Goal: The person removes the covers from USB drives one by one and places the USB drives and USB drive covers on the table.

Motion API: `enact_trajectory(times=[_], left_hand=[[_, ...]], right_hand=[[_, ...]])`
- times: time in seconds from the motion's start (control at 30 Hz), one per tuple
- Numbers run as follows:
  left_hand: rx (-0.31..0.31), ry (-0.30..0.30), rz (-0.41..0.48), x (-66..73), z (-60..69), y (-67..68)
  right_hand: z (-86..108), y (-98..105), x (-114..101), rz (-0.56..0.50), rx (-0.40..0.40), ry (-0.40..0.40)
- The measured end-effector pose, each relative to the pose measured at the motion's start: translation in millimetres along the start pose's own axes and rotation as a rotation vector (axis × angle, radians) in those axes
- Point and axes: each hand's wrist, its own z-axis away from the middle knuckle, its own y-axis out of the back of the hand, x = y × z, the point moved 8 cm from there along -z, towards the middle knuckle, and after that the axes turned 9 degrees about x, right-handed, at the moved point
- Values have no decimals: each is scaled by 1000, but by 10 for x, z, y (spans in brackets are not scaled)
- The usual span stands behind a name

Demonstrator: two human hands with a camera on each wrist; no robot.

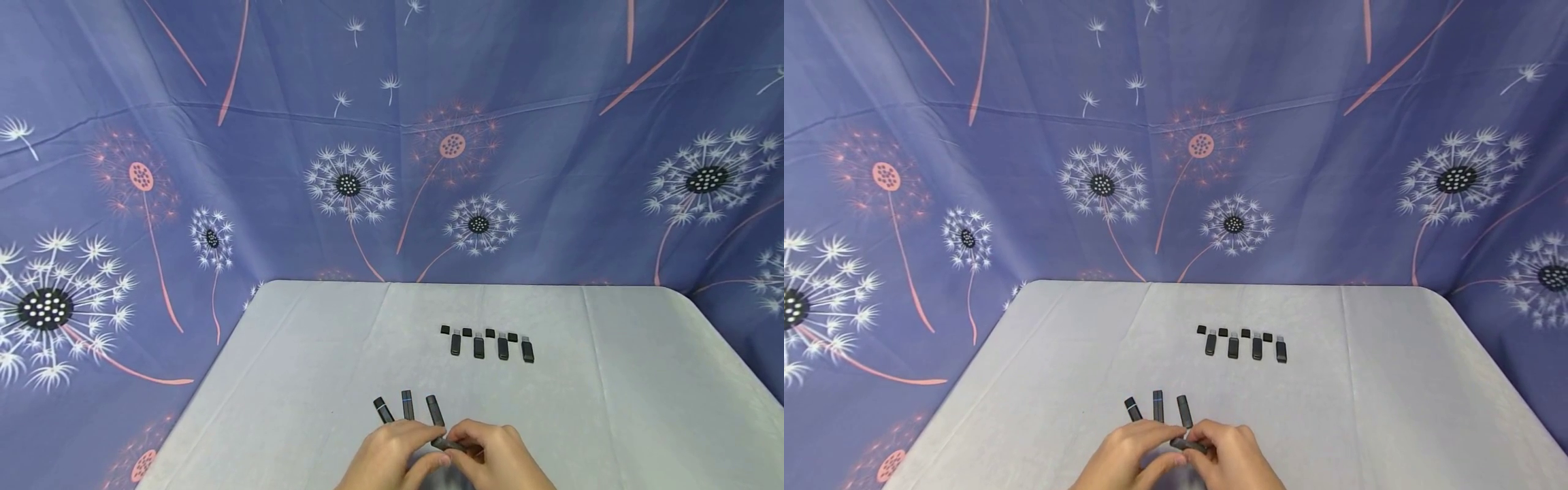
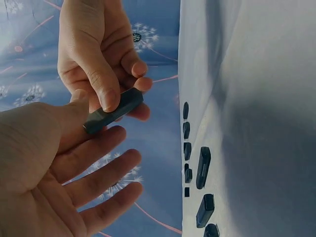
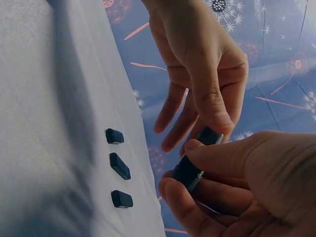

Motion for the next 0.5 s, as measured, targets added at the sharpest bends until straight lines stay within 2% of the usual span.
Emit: enact_trajectory(times=[0.2,0.33,0.5], left_hand=[[61,-20,5,37,-12,42],[118,-41,9,50,-15,64],[150,-19,31,44,-13,76]], right_hand=[[1,-6,-11,0,-4,14],[7,-17,-37,10,-4,53],[14,-47,-83,-4,-31,120]])
